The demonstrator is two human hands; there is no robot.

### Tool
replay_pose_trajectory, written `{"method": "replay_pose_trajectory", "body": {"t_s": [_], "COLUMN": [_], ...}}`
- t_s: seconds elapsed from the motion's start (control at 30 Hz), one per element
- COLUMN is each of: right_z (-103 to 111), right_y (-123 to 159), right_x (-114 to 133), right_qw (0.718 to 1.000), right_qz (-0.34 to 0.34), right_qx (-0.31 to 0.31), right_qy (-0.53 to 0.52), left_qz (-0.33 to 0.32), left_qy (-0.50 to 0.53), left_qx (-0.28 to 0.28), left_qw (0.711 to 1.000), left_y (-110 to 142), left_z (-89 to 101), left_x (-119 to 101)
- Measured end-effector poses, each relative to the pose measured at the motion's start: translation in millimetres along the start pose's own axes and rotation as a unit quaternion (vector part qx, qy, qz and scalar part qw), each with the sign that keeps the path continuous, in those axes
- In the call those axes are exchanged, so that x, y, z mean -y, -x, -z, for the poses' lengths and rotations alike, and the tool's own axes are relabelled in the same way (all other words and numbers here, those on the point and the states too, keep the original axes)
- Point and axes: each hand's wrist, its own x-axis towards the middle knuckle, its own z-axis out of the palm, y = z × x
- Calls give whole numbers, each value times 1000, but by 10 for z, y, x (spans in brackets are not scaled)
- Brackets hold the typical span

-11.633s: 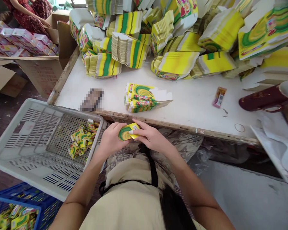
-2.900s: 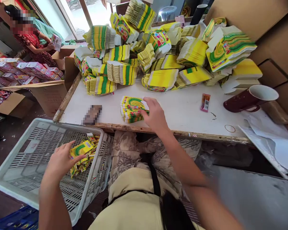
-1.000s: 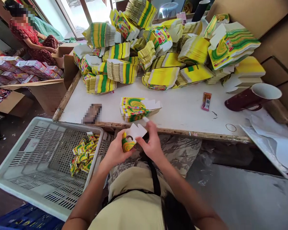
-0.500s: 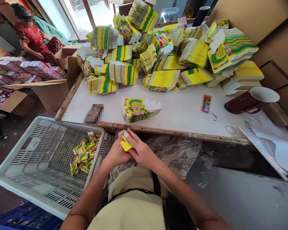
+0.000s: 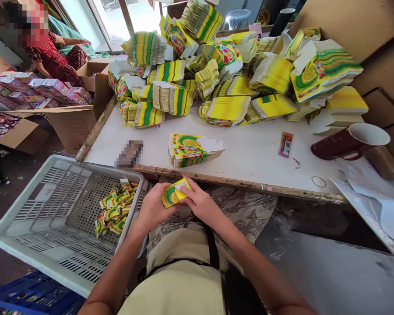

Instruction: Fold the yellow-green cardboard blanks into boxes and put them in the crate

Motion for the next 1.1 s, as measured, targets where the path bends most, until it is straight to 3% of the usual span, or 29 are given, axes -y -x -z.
{"method": "replay_pose_trajectory", "body": {"t_s": [0.2,0.4,0.47,0.53,0.67,0.73,0.8,0.93,1.1], "right_z": [237,4,-9,105,523,664,708,671,668], "right_y": [-119,-124,-139,-225,-603,-818,-989,-1122,-984], "right_x": [-20,77,106,118,31,-73,-191,-322,-74], "right_qw": [998,995,994,994,977,962,956,947,952], "right_qz": [10,-51,-42,-35,-21,-16,-30,-61,-33], "right_qx": [48,-29,-17,-43,-195,-213,-187,-148,-192], "right_qy": [-47,-77,-102,-96,78,167,226,277,237], "left_qz": [-41,-26,7,59,183,221,222,168,96], "left_qy": [-12,-37,-32,-63,-248,-270,-224,-57,130], "left_qx": [26,0,29,51,31,9,8,48,80], "left_qw": [999,999,999,995,951,937,949,983,984], "left_y": [-94,-62,34,191,560,678,716,573,201], "left_z": [113,89,248,536,1172,1301,1250,851,340], "left_x": [-2,-27,136,403,953,1079,1078,862,496]}}
